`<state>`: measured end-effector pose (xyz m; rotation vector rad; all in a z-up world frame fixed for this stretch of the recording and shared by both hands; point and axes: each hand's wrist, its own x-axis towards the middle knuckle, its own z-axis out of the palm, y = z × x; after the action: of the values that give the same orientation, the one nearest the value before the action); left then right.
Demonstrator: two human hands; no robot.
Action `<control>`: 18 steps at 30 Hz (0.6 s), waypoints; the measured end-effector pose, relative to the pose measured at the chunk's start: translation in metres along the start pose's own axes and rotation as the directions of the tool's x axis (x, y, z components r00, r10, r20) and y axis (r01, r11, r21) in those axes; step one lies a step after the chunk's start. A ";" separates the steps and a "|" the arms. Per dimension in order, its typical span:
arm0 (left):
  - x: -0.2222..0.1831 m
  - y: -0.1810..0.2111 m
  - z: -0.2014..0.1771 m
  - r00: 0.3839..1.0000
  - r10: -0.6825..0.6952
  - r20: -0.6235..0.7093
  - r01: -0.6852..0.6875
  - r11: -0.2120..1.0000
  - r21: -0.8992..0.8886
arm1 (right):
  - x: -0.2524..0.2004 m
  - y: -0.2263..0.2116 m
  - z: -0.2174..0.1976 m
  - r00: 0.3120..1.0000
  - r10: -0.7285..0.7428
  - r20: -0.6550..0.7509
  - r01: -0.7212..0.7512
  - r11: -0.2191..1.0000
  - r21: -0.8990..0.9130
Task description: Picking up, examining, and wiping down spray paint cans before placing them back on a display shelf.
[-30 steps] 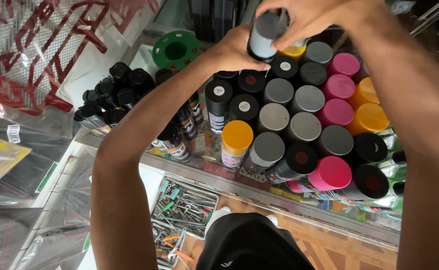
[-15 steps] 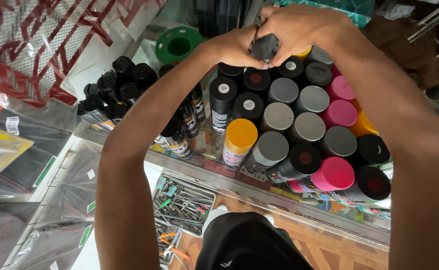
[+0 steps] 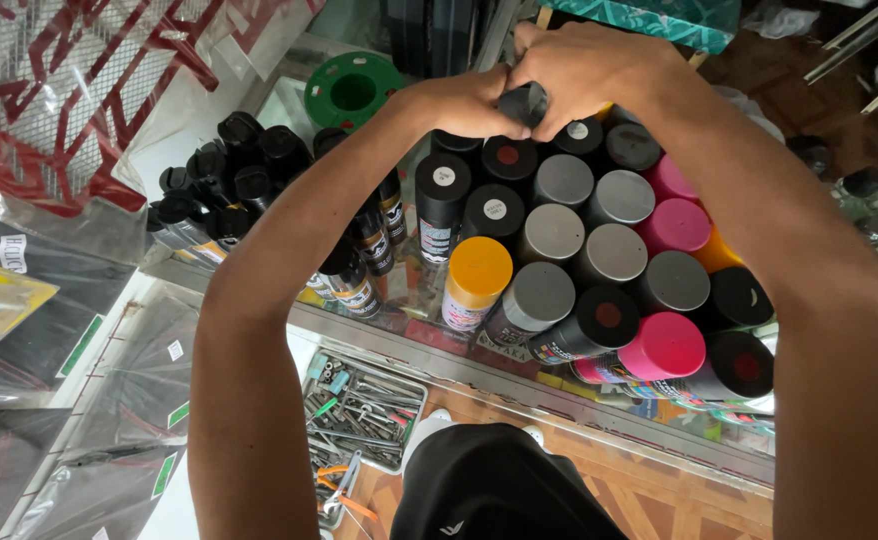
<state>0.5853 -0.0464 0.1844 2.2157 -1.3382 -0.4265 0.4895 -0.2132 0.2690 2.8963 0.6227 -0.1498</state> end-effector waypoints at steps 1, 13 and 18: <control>0.002 -0.001 0.001 1.000 -0.004 -0.003 0.004 1.000 0.013 | 0.001 0.002 0.002 1.000 -0.019 -0.005 0.019 1.000 0.000; -0.006 0.018 -0.006 0.991 -0.134 0.029 0.130 0.984 0.119 | 0.007 0.023 -0.020 0.982 0.188 -0.018 -0.186 0.978 0.093; -0.008 0.014 -0.006 0.992 -0.124 -0.006 0.124 0.989 0.082 | 0.036 0.033 0.005 0.972 0.211 0.099 -0.214 0.977 0.023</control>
<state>0.5741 -0.0431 0.1971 2.3759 -1.2421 -0.4222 0.5355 -0.2296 0.2637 2.9425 0.2937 -0.2710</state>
